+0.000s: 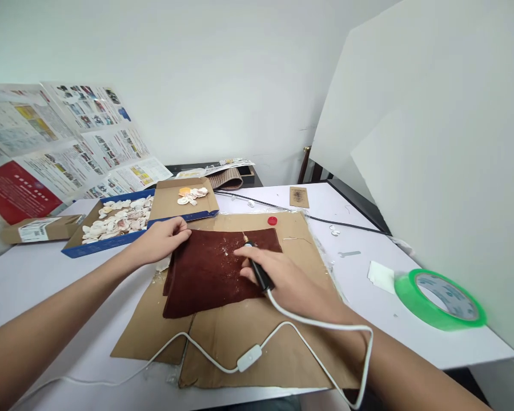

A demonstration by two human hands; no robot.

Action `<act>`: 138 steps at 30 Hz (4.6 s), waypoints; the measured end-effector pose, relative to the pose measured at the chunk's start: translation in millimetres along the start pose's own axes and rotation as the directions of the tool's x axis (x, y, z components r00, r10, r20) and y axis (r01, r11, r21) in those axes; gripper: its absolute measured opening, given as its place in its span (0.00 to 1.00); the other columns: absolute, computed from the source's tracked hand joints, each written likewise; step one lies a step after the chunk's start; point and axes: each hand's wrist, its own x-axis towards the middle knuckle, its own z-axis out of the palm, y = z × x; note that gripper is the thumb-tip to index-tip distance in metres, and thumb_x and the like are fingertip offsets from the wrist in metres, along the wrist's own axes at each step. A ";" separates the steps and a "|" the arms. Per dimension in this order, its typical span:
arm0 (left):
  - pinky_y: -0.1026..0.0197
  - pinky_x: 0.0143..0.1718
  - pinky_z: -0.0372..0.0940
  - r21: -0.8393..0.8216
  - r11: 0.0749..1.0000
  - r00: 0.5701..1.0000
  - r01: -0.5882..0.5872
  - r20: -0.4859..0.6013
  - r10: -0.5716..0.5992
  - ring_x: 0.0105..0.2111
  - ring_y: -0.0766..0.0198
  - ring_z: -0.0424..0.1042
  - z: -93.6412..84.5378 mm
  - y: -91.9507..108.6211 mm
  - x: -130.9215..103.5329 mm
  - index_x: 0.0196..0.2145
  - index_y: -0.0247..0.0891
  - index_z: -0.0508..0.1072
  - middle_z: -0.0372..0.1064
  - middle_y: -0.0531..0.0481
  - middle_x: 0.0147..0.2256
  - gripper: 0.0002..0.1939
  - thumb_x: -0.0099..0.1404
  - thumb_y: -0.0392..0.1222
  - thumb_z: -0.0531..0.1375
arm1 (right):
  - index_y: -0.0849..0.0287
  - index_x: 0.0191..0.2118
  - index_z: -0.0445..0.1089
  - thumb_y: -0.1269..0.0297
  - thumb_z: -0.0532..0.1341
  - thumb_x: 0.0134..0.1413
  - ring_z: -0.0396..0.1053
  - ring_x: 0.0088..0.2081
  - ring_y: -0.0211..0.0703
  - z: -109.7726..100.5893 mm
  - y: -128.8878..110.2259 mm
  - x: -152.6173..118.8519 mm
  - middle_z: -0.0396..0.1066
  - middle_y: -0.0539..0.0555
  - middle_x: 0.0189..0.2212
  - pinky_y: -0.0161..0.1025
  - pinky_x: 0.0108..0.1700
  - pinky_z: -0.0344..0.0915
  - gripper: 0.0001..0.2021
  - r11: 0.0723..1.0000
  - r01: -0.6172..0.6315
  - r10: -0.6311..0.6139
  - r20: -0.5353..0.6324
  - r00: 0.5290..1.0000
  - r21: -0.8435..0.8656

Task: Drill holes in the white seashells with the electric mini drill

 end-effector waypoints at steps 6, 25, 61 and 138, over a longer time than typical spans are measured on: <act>0.63 0.25 0.65 -0.643 0.752 0.976 0.149 0.217 -0.007 0.20 0.64 0.70 -10.9 34.8 4.1 0.31 0.41 0.64 0.67 0.55 0.23 0.15 0.70 0.52 0.59 | 0.52 0.48 0.69 0.59 0.57 0.75 0.78 0.33 0.43 8.7 -18.7 8.7 0.79 0.52 0.36 0.41 0.38 0.74 0.06 0.981 0.054 -0.016 -0.197 0.980 0.186; 0.38 0.59 0.69 -0.203 0.904 0.888 -0.376 0.200 0.414 0.52 0.43 0.74 66.9 104.3 -32.5 0.46 0.36 0.79 0.76 0.37 0.48 0.14 0.75 0.47 0.58 | 0.49 0.50 0.66 0.54 0.67 0.63 0.78 0.57 0.57 -10.8 60.0 3.2 0.78 0.58 0.53 0.59 0.60 0.72 0.15 0.938 -0.237 0.322 -0.390 0.863 0.251; 0.65 0.17 0.57 -0.471 0.780 0.769 0.412 0.639 -0.020 0.16 0.68 0.63 61.8 83.0 7.5 0.21 0.34 0.74 0.70 0.48 0.18 0.23 0.58 0.55 0.74 | 0.49 0.43 0.71 0.56 0.63 0.65 0.81 0.42 0.57 -8.9 62.8 -1.0 0.82 0.55 0.40 0.53 0.45 0.74 0.06 0.992 -0.120 0.123 -0.298 0.947 0.028; 0.58 0.43 0.72 -0.011 0.462 0.460 -0.887 0.057 0.886 0.39 0.58 0.69 81.5 51.4 -121.3 0.49 0.27 0.75 0.76 0.42 0.40 0.15 0.81 0.29 0.48 | 0.56 0.54 0.79 0.32 0.64 0.64 0.76 0.32 0.43 43.9 56.1 42.8 0.81 0.52 0.32 0.44 0.42 0.72 0.31 0.660 -0.105 0.246 -0.082 0.966 0.744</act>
